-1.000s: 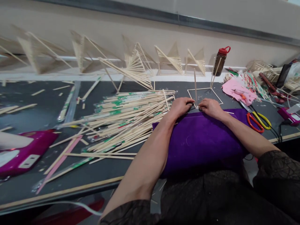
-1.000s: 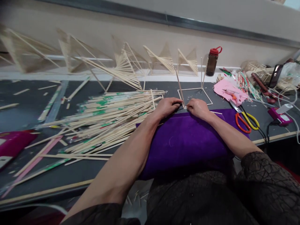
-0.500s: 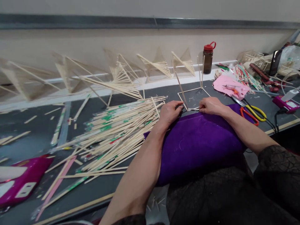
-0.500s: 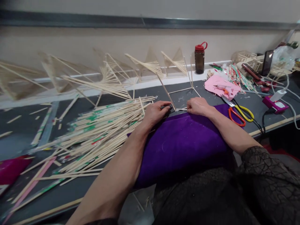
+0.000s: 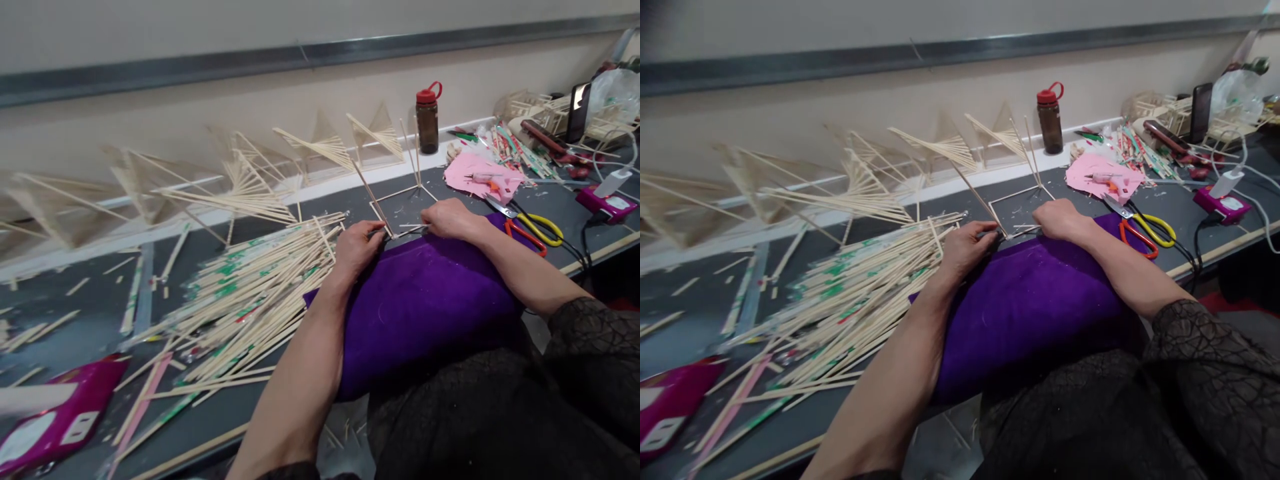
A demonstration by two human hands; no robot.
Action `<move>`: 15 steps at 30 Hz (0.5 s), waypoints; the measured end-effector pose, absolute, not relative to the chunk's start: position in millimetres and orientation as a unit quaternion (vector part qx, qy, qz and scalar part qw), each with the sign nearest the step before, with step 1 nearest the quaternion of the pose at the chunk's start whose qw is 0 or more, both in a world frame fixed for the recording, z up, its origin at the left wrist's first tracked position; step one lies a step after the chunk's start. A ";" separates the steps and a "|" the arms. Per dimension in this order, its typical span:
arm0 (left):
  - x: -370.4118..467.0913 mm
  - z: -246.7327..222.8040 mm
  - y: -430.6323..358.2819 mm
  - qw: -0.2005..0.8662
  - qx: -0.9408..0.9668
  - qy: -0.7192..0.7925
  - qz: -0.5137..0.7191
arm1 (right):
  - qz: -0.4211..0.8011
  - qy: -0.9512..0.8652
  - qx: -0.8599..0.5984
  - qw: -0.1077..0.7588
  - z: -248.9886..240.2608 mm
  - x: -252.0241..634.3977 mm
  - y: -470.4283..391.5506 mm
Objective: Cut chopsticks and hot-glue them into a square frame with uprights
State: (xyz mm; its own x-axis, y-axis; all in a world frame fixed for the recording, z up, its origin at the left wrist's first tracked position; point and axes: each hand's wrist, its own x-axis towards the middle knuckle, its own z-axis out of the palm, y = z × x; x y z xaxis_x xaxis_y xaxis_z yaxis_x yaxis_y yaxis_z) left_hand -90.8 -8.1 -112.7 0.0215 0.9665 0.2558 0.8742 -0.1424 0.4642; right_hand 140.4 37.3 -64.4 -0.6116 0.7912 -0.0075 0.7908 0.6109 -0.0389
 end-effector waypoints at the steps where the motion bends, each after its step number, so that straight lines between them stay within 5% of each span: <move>1: -90.9 -113.3 -8.0 0.089 0.709 0.649 0.262 | 0.018 -0.896 -0.443 -0.002 -63.6 142.1 38.5; 15: -90.4 -103.2 -16.2 0.083 0.652 0.674 0.336 | 0.005 -0.880 -0.466 0.089 -55.9 142.9 38.7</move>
